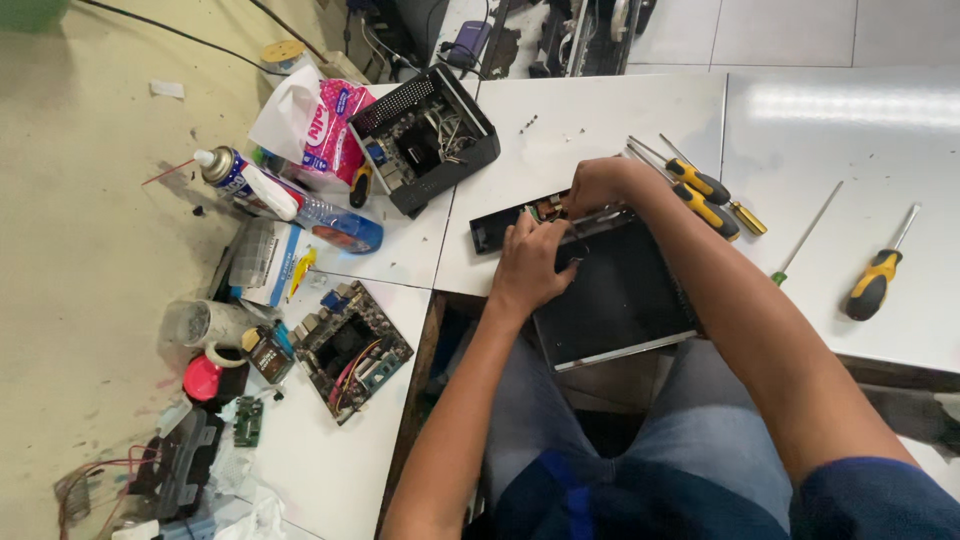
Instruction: The person is repairing a small electronic device, likely a hard drive enclosure, by manipulating wires and using a screwdriver. They are seated at a cluttered desk with various tools and electronic components visible.
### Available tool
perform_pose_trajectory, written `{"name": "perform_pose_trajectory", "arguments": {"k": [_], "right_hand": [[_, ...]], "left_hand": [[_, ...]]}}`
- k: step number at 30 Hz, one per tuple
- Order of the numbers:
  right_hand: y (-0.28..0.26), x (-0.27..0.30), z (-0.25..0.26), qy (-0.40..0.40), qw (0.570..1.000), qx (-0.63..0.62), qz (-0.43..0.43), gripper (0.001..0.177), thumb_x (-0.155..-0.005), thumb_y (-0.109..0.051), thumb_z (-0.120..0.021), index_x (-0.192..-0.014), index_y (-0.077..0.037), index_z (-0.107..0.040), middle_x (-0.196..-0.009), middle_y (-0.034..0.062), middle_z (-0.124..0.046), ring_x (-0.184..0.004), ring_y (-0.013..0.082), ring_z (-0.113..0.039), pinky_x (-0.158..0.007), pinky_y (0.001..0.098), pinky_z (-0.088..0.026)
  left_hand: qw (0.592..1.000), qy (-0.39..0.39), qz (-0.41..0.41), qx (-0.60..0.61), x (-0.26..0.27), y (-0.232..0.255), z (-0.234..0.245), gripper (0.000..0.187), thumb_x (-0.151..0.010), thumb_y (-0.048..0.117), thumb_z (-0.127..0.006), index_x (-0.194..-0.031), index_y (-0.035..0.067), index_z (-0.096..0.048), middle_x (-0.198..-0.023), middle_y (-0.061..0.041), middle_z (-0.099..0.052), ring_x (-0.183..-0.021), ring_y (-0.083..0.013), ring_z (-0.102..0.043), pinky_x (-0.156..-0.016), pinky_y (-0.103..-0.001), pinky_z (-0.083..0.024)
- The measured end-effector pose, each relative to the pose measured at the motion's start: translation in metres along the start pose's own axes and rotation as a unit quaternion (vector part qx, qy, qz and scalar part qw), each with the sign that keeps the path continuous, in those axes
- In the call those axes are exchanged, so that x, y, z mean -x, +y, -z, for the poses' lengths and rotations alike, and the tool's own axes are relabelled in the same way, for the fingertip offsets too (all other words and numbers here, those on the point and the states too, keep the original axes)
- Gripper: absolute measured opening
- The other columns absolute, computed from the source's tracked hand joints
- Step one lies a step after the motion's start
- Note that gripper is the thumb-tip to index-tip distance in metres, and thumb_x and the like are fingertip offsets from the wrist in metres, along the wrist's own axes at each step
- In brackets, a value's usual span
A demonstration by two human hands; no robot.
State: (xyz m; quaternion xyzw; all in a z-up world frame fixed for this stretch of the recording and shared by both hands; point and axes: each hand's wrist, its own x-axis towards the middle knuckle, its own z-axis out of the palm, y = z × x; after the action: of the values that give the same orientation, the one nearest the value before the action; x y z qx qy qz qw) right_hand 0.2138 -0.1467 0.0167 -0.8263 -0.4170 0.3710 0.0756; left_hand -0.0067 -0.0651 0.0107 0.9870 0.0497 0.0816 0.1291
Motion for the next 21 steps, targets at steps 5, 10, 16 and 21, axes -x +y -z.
{"name": "perform_pose_trajectory", "arguments": {"k": [5,10,16,21], "right_hand": [[0.015,-0.021,-0.011,0.009,0.999,-0.025,0.017,0.039,-0.084,-0.041,-0.078,-0.118,-0.025,-0.087,-0.111,0.0131,-0.084,-0.109,0.0373,-0.076,-0.099,0.0503,-0.058],[-0.003,0.017,-0.003,-0.012,0.998,-0.063,-0.022,0.048,-0.094,-0.044,-0.070,-0.123,-0.009,-0.084,-0.124,0.0233,-0.079,-0.122,0.0438,-0.071,-0.107,0.0569,-0.053],[-0.006,0.038,-0.009,0.053,0.995,-0.085,0.031,0.040,-0.104,-0.031,-0.057,-0.125,-0.011,-0.084,-0.112,0.0201,-0.082,-0.110,0.0401,-0.076,-0.101,0.0515,-0.055],[0.011,0.049,-0.020,0.203,0.948,-0.096,0.227,0.043,-0.098,0.002,-0.060,-0.140,0.000,-0.062,-0.113,0.0268,-0.079,-0.082,0.0424,-0.075,-0.078,0.0533,-0.055]], "left_hand": [[1.000,0.001,-0.003,0.012,0.000,-0.001,0.000,0.051,-0.080,0.034,-0.084,-0.126,0.025,-0.063,-0.103,0.002,-0.071,-0.102,-0.0194,-0.053,-0.096,-0.040,-0.051],[1.000,0.020,-0.004,0.017,-0.001,-0.001,0.000,0.053,-0.077,0.035,-0.087,-0.124,0.022,-0.066,-0.101,-0.001,-0.072,-0.102,-0.0209,-0.055,-0.095,-0.040,-0.052],[0.996,0.084,-0.024,0.006,-0.001,-0.012,-0.018,0.054,-0.072,0.047,-0.087,-0.113,0.020,-0.063,-0.092,-0.003,-0.068,-0.098,-0.0219,-0.053,-0.093,-0.042,-0.052],[0.989,0.122,-0.044,0.067,-0.002,-0.020,-0.027,0.051,-0.076,0.042,-0.085,-0.108,0.021,-0.052,-0.085,-0.003,-0.064,-0.095,-0.0262,-0.056,-0.088,-0.046,-0.052]]}}
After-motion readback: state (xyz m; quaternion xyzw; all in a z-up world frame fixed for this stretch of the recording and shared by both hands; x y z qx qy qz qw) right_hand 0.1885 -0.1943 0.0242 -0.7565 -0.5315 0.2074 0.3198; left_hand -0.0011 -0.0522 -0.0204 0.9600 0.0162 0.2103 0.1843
